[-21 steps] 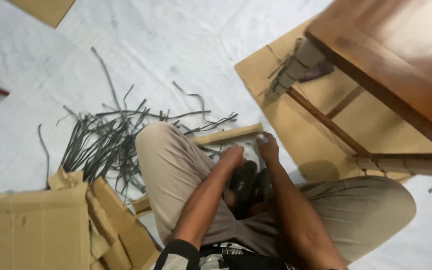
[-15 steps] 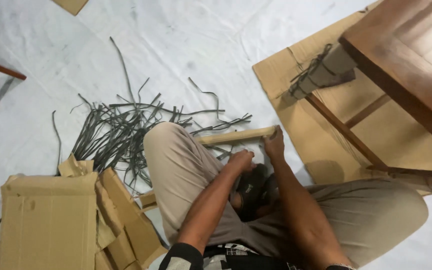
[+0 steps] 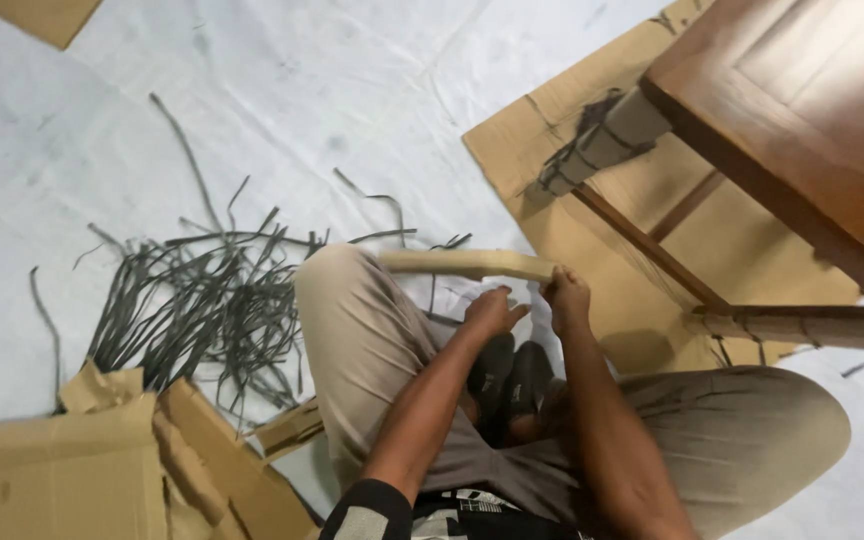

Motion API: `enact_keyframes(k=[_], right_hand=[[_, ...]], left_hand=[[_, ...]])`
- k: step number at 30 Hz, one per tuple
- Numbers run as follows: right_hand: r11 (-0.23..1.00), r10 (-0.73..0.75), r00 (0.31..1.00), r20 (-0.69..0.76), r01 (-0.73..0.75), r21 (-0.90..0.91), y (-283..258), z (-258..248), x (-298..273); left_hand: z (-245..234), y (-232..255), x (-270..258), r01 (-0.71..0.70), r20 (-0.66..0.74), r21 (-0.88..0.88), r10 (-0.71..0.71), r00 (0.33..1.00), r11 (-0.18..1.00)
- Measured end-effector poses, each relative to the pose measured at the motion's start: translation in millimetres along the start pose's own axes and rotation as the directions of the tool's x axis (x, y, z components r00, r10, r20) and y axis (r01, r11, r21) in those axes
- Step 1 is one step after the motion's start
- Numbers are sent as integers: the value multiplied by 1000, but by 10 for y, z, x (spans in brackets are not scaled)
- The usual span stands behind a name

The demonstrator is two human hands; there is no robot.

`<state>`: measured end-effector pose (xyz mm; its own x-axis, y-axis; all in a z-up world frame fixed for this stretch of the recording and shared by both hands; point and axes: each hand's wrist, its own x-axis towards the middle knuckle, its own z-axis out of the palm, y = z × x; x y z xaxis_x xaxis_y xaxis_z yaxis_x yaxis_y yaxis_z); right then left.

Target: Packaging a wooden chair by wrapping the legs and frame with cardboard and securing it with plastic straps.

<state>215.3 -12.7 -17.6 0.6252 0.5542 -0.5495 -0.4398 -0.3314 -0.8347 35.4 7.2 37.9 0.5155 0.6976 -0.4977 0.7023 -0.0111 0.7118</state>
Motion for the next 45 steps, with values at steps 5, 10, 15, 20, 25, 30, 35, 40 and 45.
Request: enact_keyframes(k=[5, 10, 15, 20, 25, 30, 35, 40, 45], right_hand=[[987, 16, 997, -78, -4, 158, -85, -409, -136], [964, -23, 983, -185, 70, 255, -120, -700, -354], [952, -14, 923, -384, 130, 277, -103, -925, -321], [971, -26, 851, -525, 146, 190, 203, -1195, -159], [989, -116, 766, -633, 149, -1, -80, -1220, -413], [906, -391, 694, -605, 405, -121, -658, -1049, -822], [775, -632, 467, -619, 413, -479, -991, -1117, -1071], [397, -916, 282, -286, 533, -748, -1294, -1260, -1159], [61, -909, 398, 126, 426, -903, -1460, -1531, -745]], left_hand=[[147, 313, 220, -63, -105, -452, 17, 994, 890], [317, 662, 203, -82, -155, -864, -108, 982, 496], [512, 708, 349, -120, -144, -970, -105, 984, 212], [367, 1095, 159, -232, -259, -909, -34, 965, 346], [859, 935, 566, -599, -660, -158, 368, 655, 785], [815, 1314, 419, -706, -514, 560, 850, 114, 433], [913, 1372, 914, -587, -57, 478, 690, 721, 653], [614, 1711, 1261, -589, 316, 599, 516, 797, 542], [512, 1741, 1798, -637, 424, 668, 506, 751, 386]])
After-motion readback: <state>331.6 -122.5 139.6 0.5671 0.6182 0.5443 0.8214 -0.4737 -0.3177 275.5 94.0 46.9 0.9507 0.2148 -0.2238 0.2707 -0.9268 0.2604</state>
